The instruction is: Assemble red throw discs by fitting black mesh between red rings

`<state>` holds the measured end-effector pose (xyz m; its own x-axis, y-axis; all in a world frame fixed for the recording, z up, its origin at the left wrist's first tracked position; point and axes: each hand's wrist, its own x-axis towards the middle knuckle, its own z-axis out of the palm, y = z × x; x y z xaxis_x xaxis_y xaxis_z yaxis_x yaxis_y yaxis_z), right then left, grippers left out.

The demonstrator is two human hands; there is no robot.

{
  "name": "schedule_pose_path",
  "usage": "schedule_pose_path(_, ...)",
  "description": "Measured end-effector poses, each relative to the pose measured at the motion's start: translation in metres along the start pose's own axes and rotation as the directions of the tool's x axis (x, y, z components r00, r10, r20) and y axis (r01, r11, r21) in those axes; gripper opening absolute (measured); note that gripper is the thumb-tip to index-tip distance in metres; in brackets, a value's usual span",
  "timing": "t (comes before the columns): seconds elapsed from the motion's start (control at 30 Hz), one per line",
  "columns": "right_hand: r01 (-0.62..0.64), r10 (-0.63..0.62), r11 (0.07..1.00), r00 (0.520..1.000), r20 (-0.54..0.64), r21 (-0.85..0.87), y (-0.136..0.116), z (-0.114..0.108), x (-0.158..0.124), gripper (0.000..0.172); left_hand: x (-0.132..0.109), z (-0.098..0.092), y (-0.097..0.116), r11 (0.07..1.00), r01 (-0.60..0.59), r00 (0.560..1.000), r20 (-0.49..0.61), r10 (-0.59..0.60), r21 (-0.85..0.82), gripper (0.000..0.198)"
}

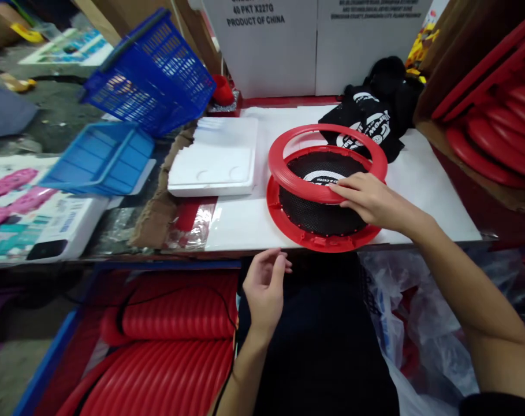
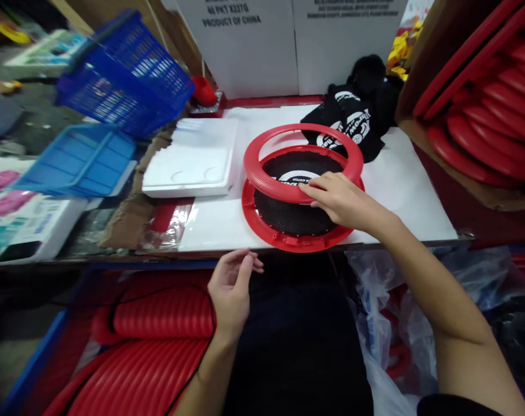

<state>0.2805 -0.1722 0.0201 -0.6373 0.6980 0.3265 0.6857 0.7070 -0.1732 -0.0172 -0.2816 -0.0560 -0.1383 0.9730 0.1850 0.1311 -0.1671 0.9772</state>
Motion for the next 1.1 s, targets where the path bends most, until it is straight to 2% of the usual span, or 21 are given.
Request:
schedule_pose_path(0.03,0.012,-0.012,1.0,0.999,-0.034,0.001,-0.009,-0.001,-0.006,0.044,-0.006,0.003,-0.003,0.978,0.166,0.986,-0.012,-0.169,-0.128,0.027)
schedule_pose_path(0.07,0.023,-0.024,1.0,0.998,-0.057,-0.004,-0.019,0.0,-0.013,0.047,-0.01,0.007,-0.004,0.929,0.286,0.957,0.021,-0.289,-0.233,0.035)
schedule_pose_path(0.1,0.033,-0.034,0.999,0.997,-0.067,-0.018,-0.03,0.003,-0.02,0.05,-0.011,0.011,-0.004,0.881,0.359,0.932,0.068,-0.356,-0.308,0.042)
schedule_pose_path(0.23,0.037,-0.042,0.994,0.998,-0.046,-0.1,-0.063,0.021,-0.045,0.063,-0.003,0.024,0.005,0.763,0.44,0.896,0.167,-0.412,-0.474,0.061)
schedule_pose_path(0.3,0.034,-0.04,0.997,0.995,-0.086,-0.071,-0.068,0.027,-0.052,0.071,-0.001,0.027,0.013,0.693,0.472,0.881,0.251,-0.402,-0.545,0.057)
schedule_pose_path(0.37,0.04,-0.039,0.999,0.987,-0.153,0.003,-0.068,0.023,-0.055,0.076,-0.002,0.03,0.023,0.64,0.479,0.878,0.328,-0.349,-0.601,0.047)
schedule_pose_path(0.43,0.044,-0.025,0.996,0.977,-0.213,0.083,-0.065,0.008,-0.055,0.077,-0.003,0.036,0.036,0.609,0.447,0.893,0.359,-0.27,-0.655,0.043)
schedule_pose_path(0.53,0.023,0.024,0.984,0.967,-0.255,0.179,-0.065,-0.029,-0.049,0.07,0.0,0.049,0.062,0.551,0.412,0.907,0.381,-0.178,-0.726,0.052)
schedule_pose_path(0.63,0.001,0.04,0.977,0.98,-0.193,0.211,-0.065,-0.07,-0.038,0.065,0.011,0.06,0.091,0.516,0.429,0.898,0.411,-0.155,-0.742,0.052)
schedule_pose_path(0.73,-0.015,0.035,0.974,0.996,-0.084,0.228,-0.059,-0.101,-0.025,0.059,0.021,0.064,0.11,0.516,0.411,0.909,0.381,-0.167,-0.752,0.052)
schedule_pose_path(0.8,-0.034,0.056,0.967,0.995,-0.08,0.252,-0.055,-0.115,-0.018,0.054,0.023,0.065,0.115,0.525,0.398,0.915,0.367,-0.168,-0.752,0.05)
schedule_pose_path(0.9,-0.076,0.125,0.952,0.981,-0.15,0.297,-0.058,-0.128,-0.012,0.052,0.019,0.069,0.114,0.526,0.403,0.913,0.372,-0.169,-0.749,0.046)
schedule_pose_path(0.97,-0.084,0.141,0.949,0.975,-0.17,0.304,-0.071,-0.134,-0.013,0.056,0.014,0.072,0.114,0.512,0.412,0.91,0.37,-0.187,-0.754,0.044)
schedule_pose_path(1.1,-0.062,0.095,0.971,0.986,-0.136,0.23,-0.108,-0.145,-0.024,0.065,0.006,0.077,0.121,0.494,0.395,0.919,0.337,-0.206,-0.775,0.044)
